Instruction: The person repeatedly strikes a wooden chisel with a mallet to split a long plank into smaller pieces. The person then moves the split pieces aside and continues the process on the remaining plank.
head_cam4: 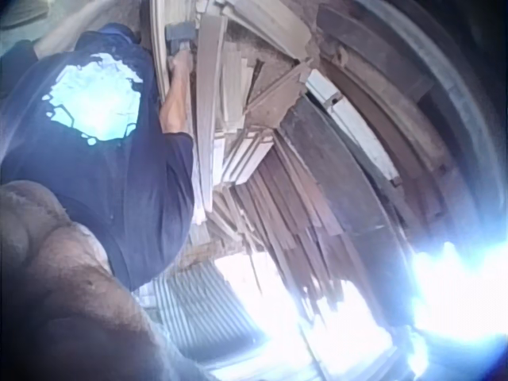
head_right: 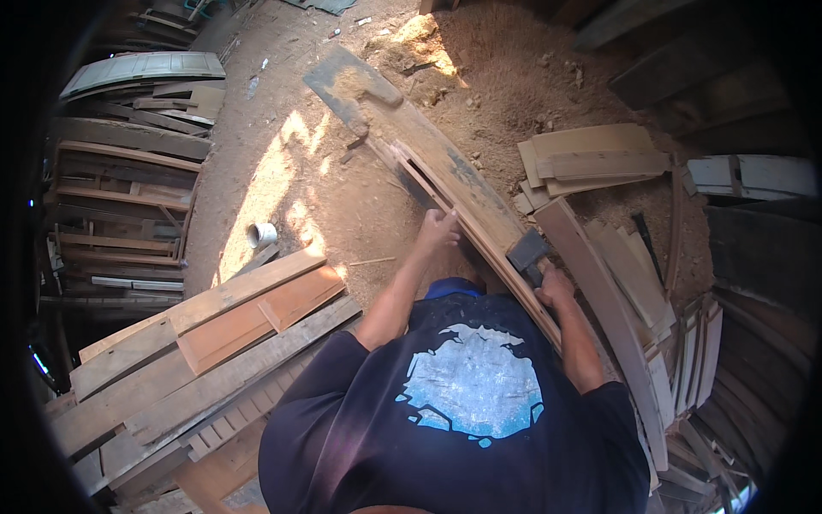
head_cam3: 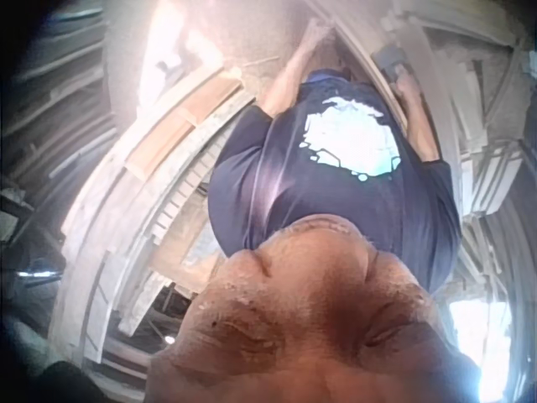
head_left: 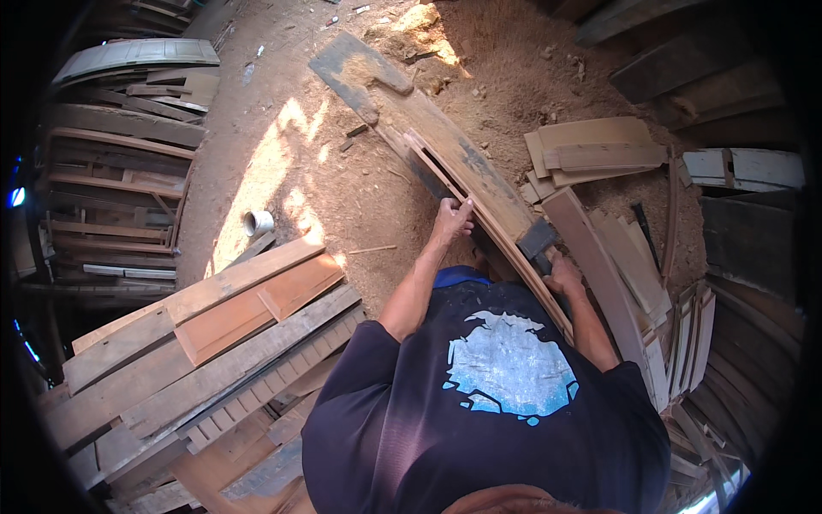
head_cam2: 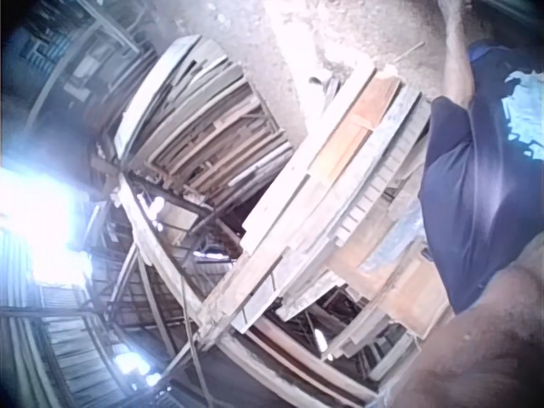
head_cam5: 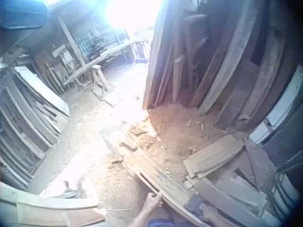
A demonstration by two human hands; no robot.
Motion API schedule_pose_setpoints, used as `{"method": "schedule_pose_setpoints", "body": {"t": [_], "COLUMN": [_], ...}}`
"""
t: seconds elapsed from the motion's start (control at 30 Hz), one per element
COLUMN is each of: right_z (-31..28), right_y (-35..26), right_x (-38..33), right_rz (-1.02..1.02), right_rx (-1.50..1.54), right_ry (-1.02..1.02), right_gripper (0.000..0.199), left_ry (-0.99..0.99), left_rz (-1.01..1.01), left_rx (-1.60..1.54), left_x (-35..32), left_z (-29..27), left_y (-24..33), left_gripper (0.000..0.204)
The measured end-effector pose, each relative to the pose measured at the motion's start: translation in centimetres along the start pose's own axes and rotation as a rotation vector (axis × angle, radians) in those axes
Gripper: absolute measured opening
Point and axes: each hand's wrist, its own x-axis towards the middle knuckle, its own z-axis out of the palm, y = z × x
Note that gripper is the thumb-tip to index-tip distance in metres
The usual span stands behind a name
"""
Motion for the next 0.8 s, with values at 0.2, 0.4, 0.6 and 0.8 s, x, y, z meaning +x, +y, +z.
{"method": "schedule_pose_setpoints", "body": {"t": [0.2,0.4,0.6,0.8], "right_z": [1.2,0.1,-2.1,0.3], "right_y": [1.5,1.7,6.0,12.3], "right_x": [-0.8,-1.9,-1.8,-8.2], "right_rz": [-0.06,-0.179,-0.28,-0.23], "right_rx": [0.053,-0.033,0.145,0.43], "right_ry": [0.092,0.145,0.1,0.332], "right_gripper": [0.071,0.074,0.052,0.046], "left_ry": [0.007,0.032,0.137,-0.163], "left_rz": [0.067,0.273,0.84,1.011], "left_rx": [0.292,0.525,0.975,1.215], "left_x": [-3.4,-10.4,-14.6,-14.2], "left_z": [5.7,7.8,9.6,12.1], "left_y": [-3.5,-4.4,-4.6,-3.4], "left_gripper": [0.067,0.081,0.093,0.087]}}
